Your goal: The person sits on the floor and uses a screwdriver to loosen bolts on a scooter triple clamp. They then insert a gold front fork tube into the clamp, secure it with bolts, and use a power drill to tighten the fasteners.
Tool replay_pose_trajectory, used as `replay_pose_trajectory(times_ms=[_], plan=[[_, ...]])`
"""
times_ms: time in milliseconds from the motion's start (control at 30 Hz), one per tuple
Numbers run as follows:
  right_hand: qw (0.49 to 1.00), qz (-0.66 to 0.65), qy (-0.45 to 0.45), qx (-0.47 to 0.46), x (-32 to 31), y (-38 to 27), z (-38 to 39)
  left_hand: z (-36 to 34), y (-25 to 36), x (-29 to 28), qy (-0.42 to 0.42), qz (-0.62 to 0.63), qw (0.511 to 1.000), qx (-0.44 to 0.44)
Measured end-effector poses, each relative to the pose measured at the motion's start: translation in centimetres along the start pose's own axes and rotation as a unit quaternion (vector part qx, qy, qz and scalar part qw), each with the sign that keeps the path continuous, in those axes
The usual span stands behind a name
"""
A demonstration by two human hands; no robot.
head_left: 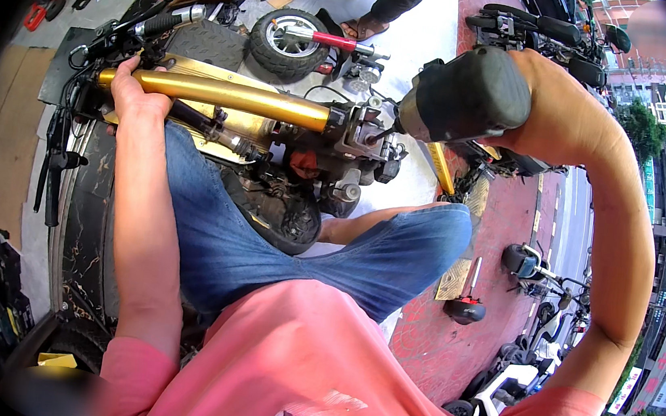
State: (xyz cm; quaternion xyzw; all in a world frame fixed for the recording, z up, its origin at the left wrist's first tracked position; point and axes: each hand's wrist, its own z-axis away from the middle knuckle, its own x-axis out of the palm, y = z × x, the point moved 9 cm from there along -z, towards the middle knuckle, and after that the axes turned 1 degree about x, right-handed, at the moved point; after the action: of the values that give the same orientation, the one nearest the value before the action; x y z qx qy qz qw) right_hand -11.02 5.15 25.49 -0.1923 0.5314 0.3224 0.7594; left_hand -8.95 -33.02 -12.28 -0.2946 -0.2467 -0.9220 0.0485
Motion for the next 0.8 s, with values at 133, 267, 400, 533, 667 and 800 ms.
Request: replay_pose_trajectory(times_ms=[133, 267, 400, 533, 667, 800], plan=[[0.993, -0.003, -0.057, 0.101, 0.5, 0.9, 0.1, 0.1, 0.3, 0.2, 0.005, -0.003, 1.0, 0.006], [0.989, 0.018, -0.047, 0.137, 0.5, 1.0, 0.5, 2.7, 0.4, 0.3, 0.038, -0.027, 0.999, 0.007], [0.994, 0.008, -0.012, 0.107, 0.6, 1.0, 1.1, 1.4, 0.4, 0.3, 0.019, -0.029, 0.999, 0.005], [0.997, 0.009, 0.046, 0.054, 0.5, 0.9, 1.5, -0.2, 0.7, -0.4, 0.012, -0.023, 1.0, -0.006], [0.998, -0.006, 0.045, 0.048, 0.5, 0.9, 0.2, 0.1, 2.0, -1.4, 0.034, -0.014, 0.999, 0.011], [0.997, 0.004, 0.045, 0.066, 0.1, 0.8, 1.6, -1.0, 0.3, -0.7, 0.002, -0.01, 1.0, -0.018]])
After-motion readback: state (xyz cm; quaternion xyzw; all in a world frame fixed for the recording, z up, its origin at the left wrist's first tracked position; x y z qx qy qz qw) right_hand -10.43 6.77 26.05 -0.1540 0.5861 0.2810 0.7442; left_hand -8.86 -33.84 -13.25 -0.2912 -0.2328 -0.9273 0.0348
